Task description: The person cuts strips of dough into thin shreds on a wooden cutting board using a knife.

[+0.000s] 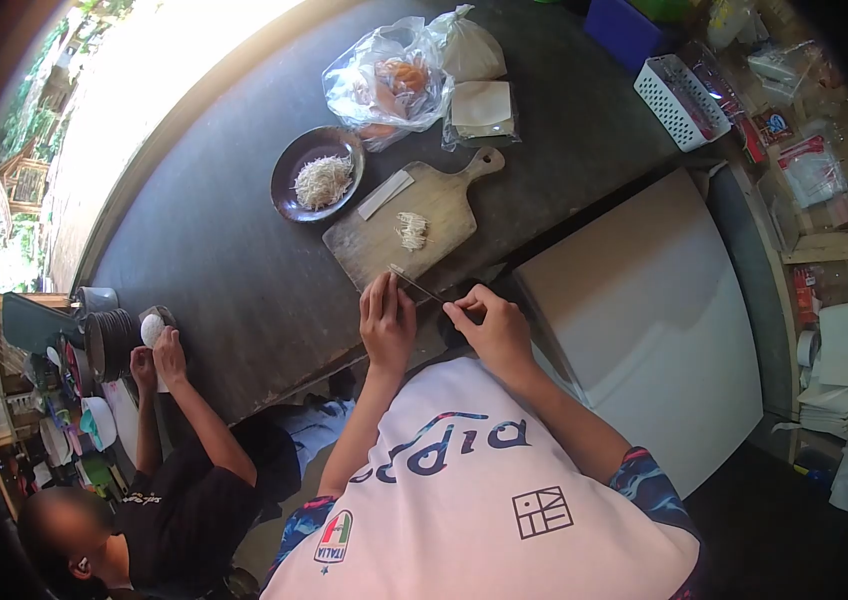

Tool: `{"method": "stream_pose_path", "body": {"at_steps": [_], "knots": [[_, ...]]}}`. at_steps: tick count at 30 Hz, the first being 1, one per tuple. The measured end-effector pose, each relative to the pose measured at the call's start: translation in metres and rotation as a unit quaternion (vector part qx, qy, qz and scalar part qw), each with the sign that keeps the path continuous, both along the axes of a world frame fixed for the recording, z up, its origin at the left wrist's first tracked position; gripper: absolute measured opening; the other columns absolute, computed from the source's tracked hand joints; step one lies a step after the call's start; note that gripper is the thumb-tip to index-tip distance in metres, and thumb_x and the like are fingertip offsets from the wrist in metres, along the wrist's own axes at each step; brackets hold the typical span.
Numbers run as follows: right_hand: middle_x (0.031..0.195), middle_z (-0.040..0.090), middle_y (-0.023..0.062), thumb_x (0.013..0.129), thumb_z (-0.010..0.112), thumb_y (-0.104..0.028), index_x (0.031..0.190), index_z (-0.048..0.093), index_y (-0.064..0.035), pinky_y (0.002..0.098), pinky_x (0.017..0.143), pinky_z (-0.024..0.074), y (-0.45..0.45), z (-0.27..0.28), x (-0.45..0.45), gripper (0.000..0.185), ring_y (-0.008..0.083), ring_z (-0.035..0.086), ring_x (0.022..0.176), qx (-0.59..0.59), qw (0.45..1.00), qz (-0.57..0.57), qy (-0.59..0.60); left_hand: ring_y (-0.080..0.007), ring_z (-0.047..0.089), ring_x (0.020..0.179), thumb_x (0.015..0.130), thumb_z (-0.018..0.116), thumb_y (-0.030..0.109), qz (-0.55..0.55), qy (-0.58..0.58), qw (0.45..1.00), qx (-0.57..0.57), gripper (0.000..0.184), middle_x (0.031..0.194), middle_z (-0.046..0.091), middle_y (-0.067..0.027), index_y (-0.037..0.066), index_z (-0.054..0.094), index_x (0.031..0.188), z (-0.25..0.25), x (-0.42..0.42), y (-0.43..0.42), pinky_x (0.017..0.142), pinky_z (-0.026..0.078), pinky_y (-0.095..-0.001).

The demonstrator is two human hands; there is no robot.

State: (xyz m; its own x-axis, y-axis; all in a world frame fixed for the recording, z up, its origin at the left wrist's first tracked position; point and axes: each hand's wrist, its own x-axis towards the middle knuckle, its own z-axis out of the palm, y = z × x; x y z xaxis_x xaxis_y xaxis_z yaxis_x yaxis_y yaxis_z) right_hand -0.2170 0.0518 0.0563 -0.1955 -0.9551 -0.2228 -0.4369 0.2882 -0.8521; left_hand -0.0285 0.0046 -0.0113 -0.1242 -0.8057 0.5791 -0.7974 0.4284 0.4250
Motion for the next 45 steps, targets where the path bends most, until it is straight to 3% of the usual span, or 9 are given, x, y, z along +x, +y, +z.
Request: {"method": "stream_pose_path", "body": {"at_steps": [9, 15, 21, 24, 36, 42, 45], "knots": [[0.087, 0.081, 0.0115, 0.097, 0.082, -0.038, 0.094, 0.073, -0.0061, 0.0418, 0.071, 0.0586, -0.028, -0.024, 0.022, 0.033, 0.0318, 0.080, 0.082, -0.043, 0.997, 0.008, -0.057, -0.0345, 0.068, 0.120, 0.093, 0.073, 0.003, 0.000, -0.017, 1.000, -0.001, 0.032, 0.130, 0.070, -0.0164, -0.007, 0.074, 0.124, -0.007, 0.002, 0.000, 0.104, 0.058, -0.0431], [0.086, 0.081, 0.0111, 0.097, 0.082, -0.038, 0.094, 0.073, -0.0064, 0.0421, 0.070, 0.0583, -0.007, -0.006, 0.004, 0.033, 0.0320, 0.080, 0.081, -0.022, 1.000, 0.007, 0.005, -0.0344, 0.069, 0.120, 0.093, 0.073, 0.002, 0.003, -0.007, 1.000, -0.002, 0.031, 0.130, 0.069, -0.0164, -0.007, 0.074, 0.123, -0.006, 0.002, 0.001, 0.104, 0.058, -0.0433], [0.086, 0.081, 0.0109, 0.096, 0.082, -0.038, 0.094, 0.074, -0.0074, 0.0431, 0.071, 0.0580, -0.024, -0.021, 0.021, 0.032, 0.0338, 0.080, 0.083, -0.047, 0.998, -0.004, -0.036, -0.0347, 0.068, 0.122, 0.094, 0.073, 0.002, 0.000, -0.009, 1.000, -0.003, 0.031, 0.131, 0.069, -0.0169, -0.008, 0.074, 0.123, -0.007, 0.003, 0.001, 0.105, 0.058, -0.0434], [0.086, 0.081, 0.0116, 0.096, 0.083, -0.038, 0.094, 0.074, -0.0073, 0.0430, 0.071, 0.0579, -0.023, -0.008, 0.020, 0.032, 0.0350, 0.079, 0.083, -0.039, 0.999, 0.003, 0.003, -0.0348, 0.068, 0.122, 0.094, 0.073, 0.002, -0.004, -0.006, 1.000, 0.002, 0.032, 0.132, 0.069, -0.0170, -0.008, 0.074, 0.123, -0.006, 0.003, 0.001, 0.105, 0.058, -0.0434], [0.084, 0.081, 0.0089, 0.097, 0.083, -0.035, 0.093, 0.074, -0.0065, 0.0380, 0.071, 0.0582, -0.031, -0.020, 0.024, 0.030, 0.0272, 0.081, 0.079, -0.024, 0.998, 0.004, -0.055, -0.0348, 0.068, 0.122, 0.093, 0.072, 0.001, -0.005, -0.011, 1.000, 0.000, 0.032, 0.133, 0.069, -0.0172, -0.009, 0.073, 0.124, -0.008, 0.004, 0.002, 0.105, 0.057, -0.0435], [0.083, 0.081, 0.0088, 0.097, 0.083, -0.034, 0.094, 0.074, -0.0064, 0.0371, 0.070, 0.0580, -0.009, -0.007, 0.009, 0.029, 0.0265, 0.081, 0.080, -0.004, 1.000, 0.000, -0.010, -0.0347, 0.068, 0.122, 0.093, 0.072, 0.001, -0.009, -0.012, 1.000, 0.003, 0.033, 0.133, 0.068, -0.0171, -0.009, 0.073, 0.124, -0.005, 0.004, 0.001, 0.105, 0.057, -0.0431], [0.080, 0.080, 0.0091, 0.099, 0.083, -0.026, 0.095, 0.073, -0.0017, 0.0308, 0.069, 0.0558, -0.022, -0.021, 0.021, 0.026, 0.0150, 0.078, 0.075, -0.054, 0.998, 0.009, -0.002, -0.0343, 0.068, 0.121, 0.093, 0.072, 0.001, -0.005, -0.014, 1.000, 0.002, 0.032, 0.133, 0.068, -0.0167, -0.008, 0.073, 0.124, -0.005, 0.004, 0.002, 0.105, 0.058, -0.0423]]}}
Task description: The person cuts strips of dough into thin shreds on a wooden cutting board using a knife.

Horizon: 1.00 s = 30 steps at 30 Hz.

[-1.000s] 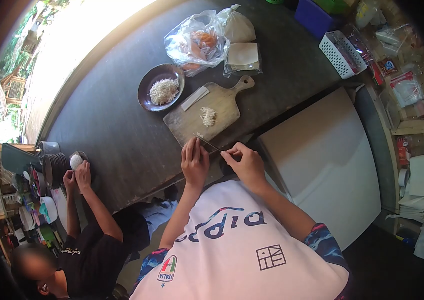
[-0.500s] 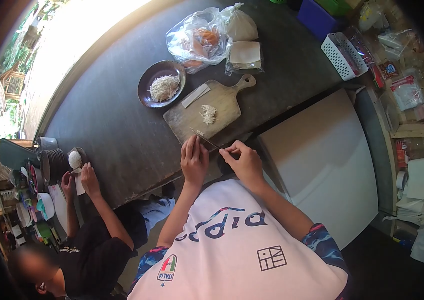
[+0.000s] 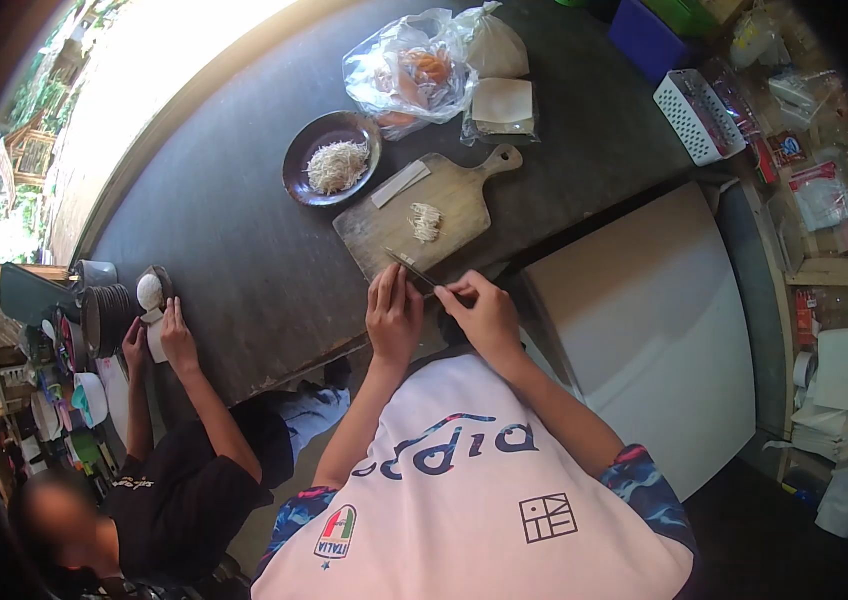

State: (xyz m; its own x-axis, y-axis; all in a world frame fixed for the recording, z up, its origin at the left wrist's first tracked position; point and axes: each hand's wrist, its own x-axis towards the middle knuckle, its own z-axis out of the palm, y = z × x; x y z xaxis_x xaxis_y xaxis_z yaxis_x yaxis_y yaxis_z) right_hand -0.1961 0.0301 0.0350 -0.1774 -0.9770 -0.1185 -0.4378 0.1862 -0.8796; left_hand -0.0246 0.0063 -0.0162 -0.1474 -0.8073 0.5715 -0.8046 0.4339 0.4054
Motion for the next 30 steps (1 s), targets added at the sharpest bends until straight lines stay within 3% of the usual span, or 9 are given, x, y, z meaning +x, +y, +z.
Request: {"method": "stream_pose_path", "body": {"at_steps": [3, 6, 15, 20, 26, 30], "knots": [[0.080, 0.080, 0.0088, 0.099, 0.082, -0.026, 0.095, 0.073, -0.0019, 0.0308, 0.069, 0.0558, -0.011, 0.004, 0.005, 0.026, 0.0147, 0.078, 0.075, 0.022, 1.000, 0.003, -0.022, -0.0340, 0.069, 0.121, 0.093, 0.072, 0.001, 0.002, 0.008, 1.000, -0.010, 0.032, 0.132, 0.069, -0.0162, -0.008, 0.073, 0.124, -0.003, 0.000, 0.000, 0.104, 0.058, -0.0421], [0.084, 0.081, 0.0105, 0.097, 0.083, -0.035, 0.094, 0.074, -0.0057, 0.0386, 0.070, 0.0576, 0.002, 0.013, -0.006, 0.031, 0.0288, 0.080, 0.080, 0.044, 0.999, 0.004, -0.027, -0.0338, 0.069, 0.121, 0.093, 0.072, 0.001, 0.007, -0.001, 1.000, -0.014, 0.032, 0.131, 0.069, -0.0158, -0.007, 0.073, 0.123, -0.004, 0.000, -0.001, 0.103, 0.058, -0.0425], [0.087, 0.082, 0.0105, 0.097, 0.082, -0.036, 0.095, 0.074, -0.0059, 0.0389, 0.072, 0.0586, -0.013, 0.000, 0.005, 0.032, 0.0290, 0.081, 0.082, 0.043, 0.999, 0.001, -0.033, -0.0339, 0.069, 0.122, 0.093, 0.073, 0.002, 0.011, 0.006, 1.000, -0.001, 0.032, 0.132, 0.069, -0.0157, -0.007, 0.073, 0.123, -0.004, -0.001, 0.001, 0.104, 0.058, -0.0425], [0.081, 0.081, 0.0054, 0.097, 0.082, -0.036, 0.093, 0.074, -0.0084, 0.0382, 0.072, 0.0586, 0.008, 0.019, -0.010, 0.029, 0.0263, 0.081, 0.080, 0.055, 0.998, 0.003, 0.010, -0.0353, 0.069, 0.121, 0.093, 0.073, 0.000, 0.006, 0.019, 1.000, -0.002, 0.031, 0.132, 0.069, -0.0163, -0.006, 0.074, 0.123, -0.002, -0.001, 0.000, 0.105, 0.057, -0.0442], [0.081, 0.081, 0.0060, 0.096, 0.082, -0.037, 0.094, 0.074, -0.0085, 0.0390, 0.072, 0.0587, -0.008, -0.011, 0.003, 0.030, 0.0270, 0.081, 0.080, 0.018, 0.999, -0.001, -0.032, -0.0352, 0.068, 0.124, 0.093, 0.072, 0.001, 0.008, 0.010, 1.000, -0.004, 0.031, 0.133, 0.069, -0.0164, -0.007, 0.074, 0.122, -0.008, 0.000, 0.003, 0.106, 0.057, -0.0440], [0.081, 0.080, 0.0068, 0.096, 0.083, -0.036, 0.095, 0.075, -0.0084, 0.0393, 0.072, 0.0582, -0.007, 0.007, 0.000, 0.029, 0.0278, 0.081, 0.080, 0.029, 0.999, 0.008, -0.026, -0.0358, 0.067, 0.124, 0.093, 0.072, 0.001, 0.001, 0.009, 1.000, -0.009, 0.030, 0.133, 0.068, -0.0168, -0.008, 0.074, 0.122, -0.006, 0.001, 0.000, 0.106, 0.057, -0.0445]]}}
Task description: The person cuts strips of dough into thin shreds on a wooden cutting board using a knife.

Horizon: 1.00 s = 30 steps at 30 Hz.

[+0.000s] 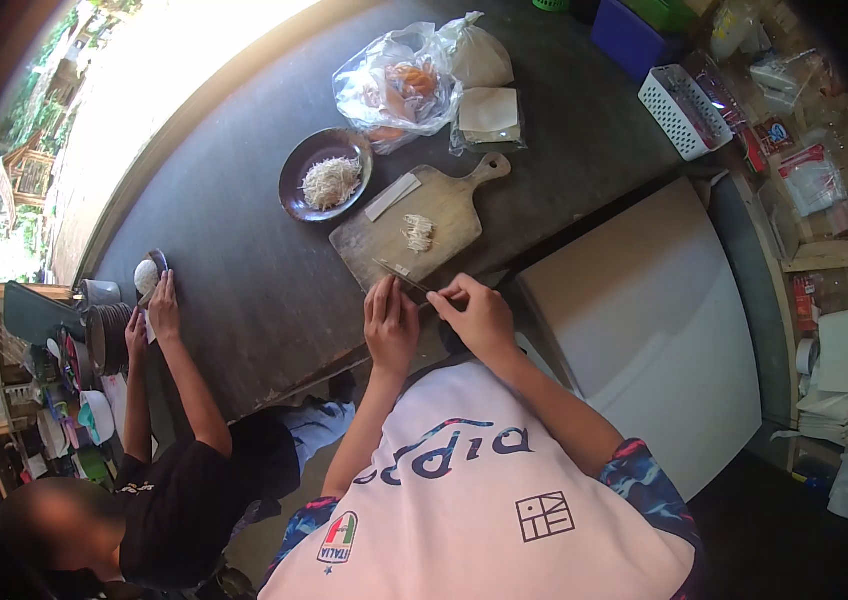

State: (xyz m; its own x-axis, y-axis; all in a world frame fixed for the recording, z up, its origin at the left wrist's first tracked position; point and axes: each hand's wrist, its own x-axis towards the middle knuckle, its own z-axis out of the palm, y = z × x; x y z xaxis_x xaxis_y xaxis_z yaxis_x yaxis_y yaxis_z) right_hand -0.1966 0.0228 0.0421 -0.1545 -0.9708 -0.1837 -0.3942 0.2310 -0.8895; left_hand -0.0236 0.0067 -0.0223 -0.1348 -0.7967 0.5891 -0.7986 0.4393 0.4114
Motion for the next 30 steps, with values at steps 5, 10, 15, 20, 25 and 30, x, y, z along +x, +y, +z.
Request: {"method": "stream_pose_path", "body": {"at_steps": [5, 10, 15, 20, 25, 30], "knots": [[0.081, 0.080, 0.0076, 0.096, 0.083, -0.036, 0.094, 0.075, -0.0083, 0.0395, 0.070, 0.0577, 0.021, 0.007, -0.012, 0.029, 0.0282, 0.080, 0.080, 0.013, 0.999, -0.011, 0.029, -0.0358, 0.068, 0.123, 0.093, 0.072, 0.001, 0.002, 0.003, 1.000, -0.001, 0.029, 0.132, 0.069, -0.0170, -0.008, 0.074, 0.121, 0.002, 0.000, 0.000, 0.106, 0.057, -0.0441], [0.080, 0.080, 0.0078, 0.097, 0.082, -0.038, 0.094, 0.074, -0.0086, 0.0398, 0.071, 0.0586, 0.003, -0.013, 0.000, 0.030, 0.0281, 0.081, 0.079, -0.006, 1.000, 0.000, 0.007, -0.0357, 0.068, 0.123, 0.094, 0.072, 0.001, -0.001, 0.008, 1.000, 0.005, 0.030, 0.131, 0.069, -0.0169, -0.008, 0.074, 0.122, -0.002, -0.001, 0.002, 0.106, 0.057, -0.0436], [0.080, 0.080, 0.0077, 0.098, 0.081, -0.037, 0.094, 0.074, -0.0087, 0.0384, 0.072, 0.0586, 0.010, 0.007, -0.008, 0.030, 0.0267, 0.081, 0.079, 0.010, 1.000, 0.008, 0.027, -0.0353, 0.068, 0.123, 0.093, 0.072, 0.000, -0.001, 0.007, 1.000, 0.000, 0.031, 0.130, 0.070, -0.0167, -0.008, 0.074, 0.123, 0.002, 0.000, 0.000, 0.106, 0.058, -0.0435], [0.080, 0.081, 0.0069, 0.098, 0.080, -0.037, 0.094, 0.074, -0.0091, 0.0380, 0.071, 0.0581, 0.020, 0.021, -0.014, 0.029, 0.0255, 0.081, 0.078, 0.026, 0.999, 0.009, 0.028, -0.0367, 0.069, 0.122, 0.093, 0.071, -0.001, 0.001, 0.027, 1.000, 0.005, 0.030, 0.131, 0.070, -0.0168, -0.006, 0.074, 0.122, 0.003, 0.000, 0.000, 0.105, 0.057, -0.0454], [0.080, 0.081, 0.0072, 0.098, 0.081, -0.037, 0.095, 0.074, -0.0082, 0.0382, 0.069, 0.0575, 0.016, 0.010, -0.012, 0.030, 0.0258, 0.081, 0.078, 0.020, 1.000, 0.002, 0.023, -0.0368, 0.068, 0.123, 0.093, 0.072, -0.001, 0.003, 0.025, 1.000, 0.003, 0.028, 0.130, 0.070, -0.0170, -0.007, 0.075, 0.121, 0.001, -0.002, 0.000, 0.105, 0.057, -0.0456], [0.080, 0.081, 0.0066, 0.097, 0.082, -0.039, 0.095, 0.074, -0.0078, 0.0387, 0.070, 0.0580, -0.004, -0.011, 0.007, 0.032, 0.0267, 0.080, 0.079, -0.016, 1.000, -0.001, 0.001, -0.0366, 0.068, 0.123, 0.093, 0.072, 0.000, 0.006, 0.015, 1.000, 0.000, 0.030, 0.130, 0.070, -0.0174, -0.008, 0.074, 0.122, -0.002, -0.003, 0.002, 0.107, 0.057, -0.0452]]}}
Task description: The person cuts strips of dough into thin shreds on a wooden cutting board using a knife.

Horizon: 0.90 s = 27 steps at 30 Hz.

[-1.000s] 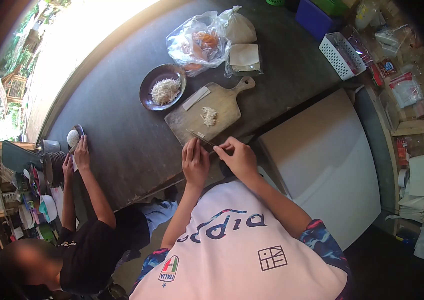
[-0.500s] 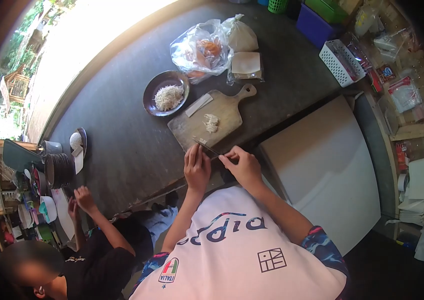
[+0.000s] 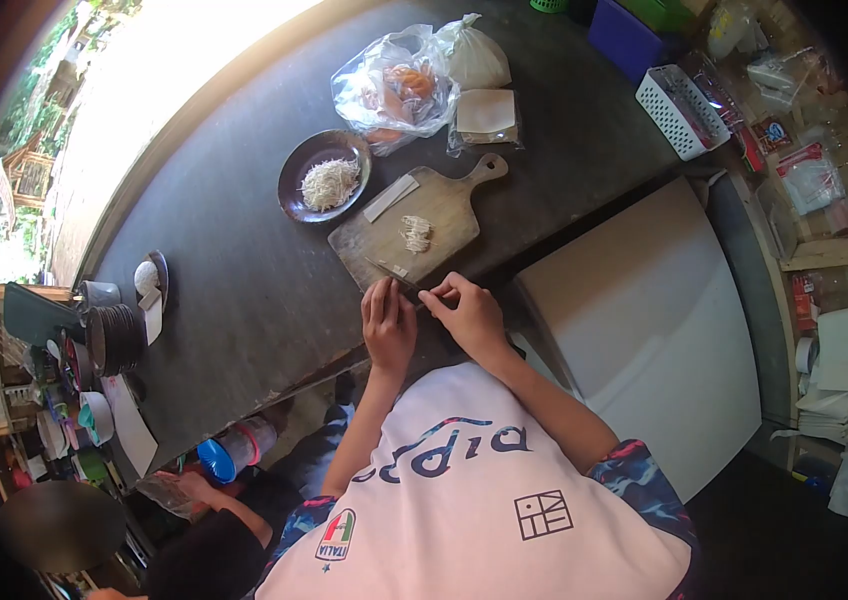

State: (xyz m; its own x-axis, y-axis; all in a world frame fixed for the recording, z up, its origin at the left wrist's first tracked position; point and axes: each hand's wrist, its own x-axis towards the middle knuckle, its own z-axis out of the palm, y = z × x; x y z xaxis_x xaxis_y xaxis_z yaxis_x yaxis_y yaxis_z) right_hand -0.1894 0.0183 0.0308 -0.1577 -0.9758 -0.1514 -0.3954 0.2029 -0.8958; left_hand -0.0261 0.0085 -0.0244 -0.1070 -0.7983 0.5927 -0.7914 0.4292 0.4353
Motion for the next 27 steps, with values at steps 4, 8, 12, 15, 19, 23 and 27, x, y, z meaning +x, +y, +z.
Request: {"method": "stream_pose_path", "body": {"at_steps": [4, 8, 12, 15, 19, 23, 27], "knots": [[0.080, 0.080, 0.0071, 0.097, 0.082, -0.038, 0.095, 0.074, -0.0080, 0.0394, 0.070, 0.0583, 0.012, 0.025, -0.011, 0.032, 0.0284, 0.080, 0.079, 0.023, 0.999, 0.003, 0.039, -0.0380, 0.069, 0.119, 0.091, 0.072, -0.003, -0.001, 0.015, 1.000, -0.011, 0.028, 0.129, 0.070, -0.0166, -0.007, 0.075, 0.119, 0.003, 0.002, -0.001, 0.103, 0.058, -0.0463], [0.081, 0.080, 0.0080, 0.097, 0.082, -0.038, 0.094, 0.074, -0.0080, 0.0397, 0.070, 0.0582, 0.020, 0.021, -0.015, 0.031, 0.0290, 0.080, 0.079, 0.037, 0.999, 0.002, 0.039, -0.0377, 0.069, 0.120, 0.091, 0.073, -0.002, 0.002, 0.015, 1.000, -0.005, 0.029, 0.129, 0.070, -0.0164, -0.007, 0.075, 0.120, 0.005, 0.001, -0.002, 0.104, 0.057, -0.0466], [0.080, 0.081, 0.0058, 0.097, 0.082, -0.037, 0.093, 0.073, -0.0088, 0.0395, 0.069, 0.0582, 0.003, -0.009, -0.001, 0.030, 0.0265, 0.080, 0.078, -0.014, 1.000, -0.002, -0.009, -0.0373, 0.069, 0.121, 0.091, 0.073, -0.002, 0.005, 0.013, 1.000, -0.002, 0.030, 0.129, 0.070, -0.0161, -0.006, 0.074, 0.121, 0.002, 0.001, -0.001, 0.103, 0.057, -0.0461], [0.080, 0.080, 0.0063, 0.096, 0.083, -0.037, 0.092, 0.073, -0.0084, 0.0390, 0.069, 0.0579, 0.001, 0.006, -0.004, 0.030, 0.0265, 0.080, 0.077, 0.007, 1.000, 0.005, 0.018, -0.0372, 0.069, 0.121, 0.091, 0.073, -0.003, -0.001, 0.016, 1.000, -0.003, 0.030, 0.130, 0.070, -0.0161, -0.006, 0.074, 0.121, 0.006, 0.001, -0.001, 0.103, 0.057, -0.0458], [0.081, 0.080, 0.0097, 0.096, 0.083, -0.037, 0.094, 0.073, -0.0074, 0.0389, 0.068, 0.0578, 0.021, 0.021, -0.016, 0.031, 0.0292, 0.080, 0.078, 0.029, 0.999, 0.005, 0.024, -0.0372, 0.069, 0.122, 0.091, 0.073, -0.003, 0.001, 0.021, 1.000, 0.006, 0.030, 0.130, 0.070, -0.0162, -0.007, 0.074, 0.121, 0.004, 0.001, -0.001, 0.104, 0.057, -0.0460], [0.081, 0.081, 0.0078, 0.096, 0.083, -0.038, 0.094, 0.074, -0.0082, 0.0392, 0.068, 0.0581, 0.013, 0.000, -0.009, 0.031, 0.0270, 0.080, 0.078, 0.011, 1.000, 0.003, 0.024, -0.0370, 0.068, 0.122, 0.091, 0.073, -0.003, 0.004, 0.017, 1.000, -0.007, 0.030, 0.130, 0.070, -0.0168, -0.007, 0.074, 0.120, 0.005, 0.001, -0.001, 0.104, 0.057, -0.0457], [0.082, 0.081, 0.0065, 0.097, 0.082, -0.038, 0.094, 0.074, -0.0085, 0.0395, 0.069, 0.0586, 0.001, 0.002, -0.001, 0.031, 0.0257, 0.081, 0.079, 0.002, 1.000, 0.004, 0.024, -0.0364, 0.068, 0.123, 0.091, 0.074, -0.002, 0.004, 0.011, 1.000, -0.007, 0.031, 0.131, 0.068, -0.0167, -0.008, 0.074, 0.121, 0.003, 0.000, 0.001, 0.105, 0.058, -0.0454]]}}
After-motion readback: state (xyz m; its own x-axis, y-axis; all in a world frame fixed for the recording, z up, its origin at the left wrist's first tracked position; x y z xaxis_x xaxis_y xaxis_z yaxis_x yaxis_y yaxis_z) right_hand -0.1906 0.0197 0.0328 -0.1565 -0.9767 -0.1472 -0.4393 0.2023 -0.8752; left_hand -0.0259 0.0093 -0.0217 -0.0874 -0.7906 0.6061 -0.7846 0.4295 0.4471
